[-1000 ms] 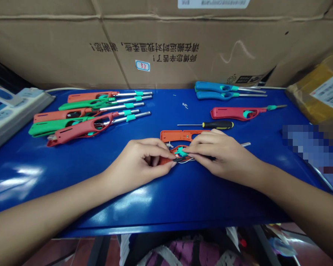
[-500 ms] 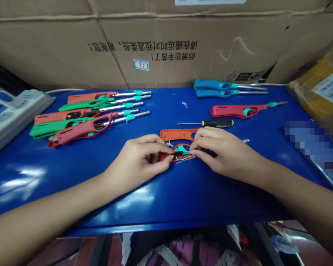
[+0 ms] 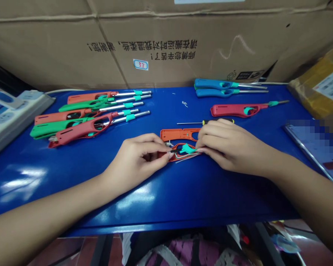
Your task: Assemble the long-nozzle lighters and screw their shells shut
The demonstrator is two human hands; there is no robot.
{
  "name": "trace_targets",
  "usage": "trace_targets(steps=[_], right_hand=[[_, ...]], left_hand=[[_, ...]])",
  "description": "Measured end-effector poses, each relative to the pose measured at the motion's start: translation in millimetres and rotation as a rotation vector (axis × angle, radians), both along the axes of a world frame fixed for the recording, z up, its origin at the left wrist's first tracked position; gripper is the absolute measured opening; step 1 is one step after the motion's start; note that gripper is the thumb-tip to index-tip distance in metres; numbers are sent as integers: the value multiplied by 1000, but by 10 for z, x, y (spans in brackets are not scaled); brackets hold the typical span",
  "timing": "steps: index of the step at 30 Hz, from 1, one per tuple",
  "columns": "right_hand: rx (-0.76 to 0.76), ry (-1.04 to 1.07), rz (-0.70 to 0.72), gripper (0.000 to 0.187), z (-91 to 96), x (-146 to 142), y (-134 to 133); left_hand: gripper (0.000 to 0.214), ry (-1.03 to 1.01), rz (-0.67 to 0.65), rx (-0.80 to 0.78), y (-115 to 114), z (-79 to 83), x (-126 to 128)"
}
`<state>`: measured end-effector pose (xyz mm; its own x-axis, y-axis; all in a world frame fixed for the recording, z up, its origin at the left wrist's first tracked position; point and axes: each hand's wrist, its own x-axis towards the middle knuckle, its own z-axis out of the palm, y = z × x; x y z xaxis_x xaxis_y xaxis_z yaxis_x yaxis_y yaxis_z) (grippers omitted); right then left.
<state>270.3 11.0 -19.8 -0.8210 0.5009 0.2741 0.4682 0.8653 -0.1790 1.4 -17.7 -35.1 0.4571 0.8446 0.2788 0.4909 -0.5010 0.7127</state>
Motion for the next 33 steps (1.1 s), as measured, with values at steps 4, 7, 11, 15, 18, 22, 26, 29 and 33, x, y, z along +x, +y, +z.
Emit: trace_targets(steps=[4,7,11,15,18,22,26,29,33], right_hand=[[-17,-8,21,18,-19,3,14],[9,11,28,18,-50,-10,19],[27,24,35,18,-70,-30,13],[37,66,17,17,-57,-38,-5],[45,69,22,15,-60,-60,-17],[64,85,25,15,-93,-110,-28],[91,100,25,16,-130,-128,-29],[109,115,35,15,-156,-123,-26],[120,117,56,14,-180,-116,-31]], left_hand=[[11,-15,1,-31,0,4,2],[12,-27,-5,-41,2,2,1],[12,-40,21,-41,6,-4,1],[12,-52,37,-55,6,-3,10],[11,-60,36,-77,4,0,15],[10,-89,39,-101,0,1,13],[9,-103,37,-115,1,-8,12],[9,-106,35,-100,5,-19,12],[9,-100,46,-87,1,-24,11]])
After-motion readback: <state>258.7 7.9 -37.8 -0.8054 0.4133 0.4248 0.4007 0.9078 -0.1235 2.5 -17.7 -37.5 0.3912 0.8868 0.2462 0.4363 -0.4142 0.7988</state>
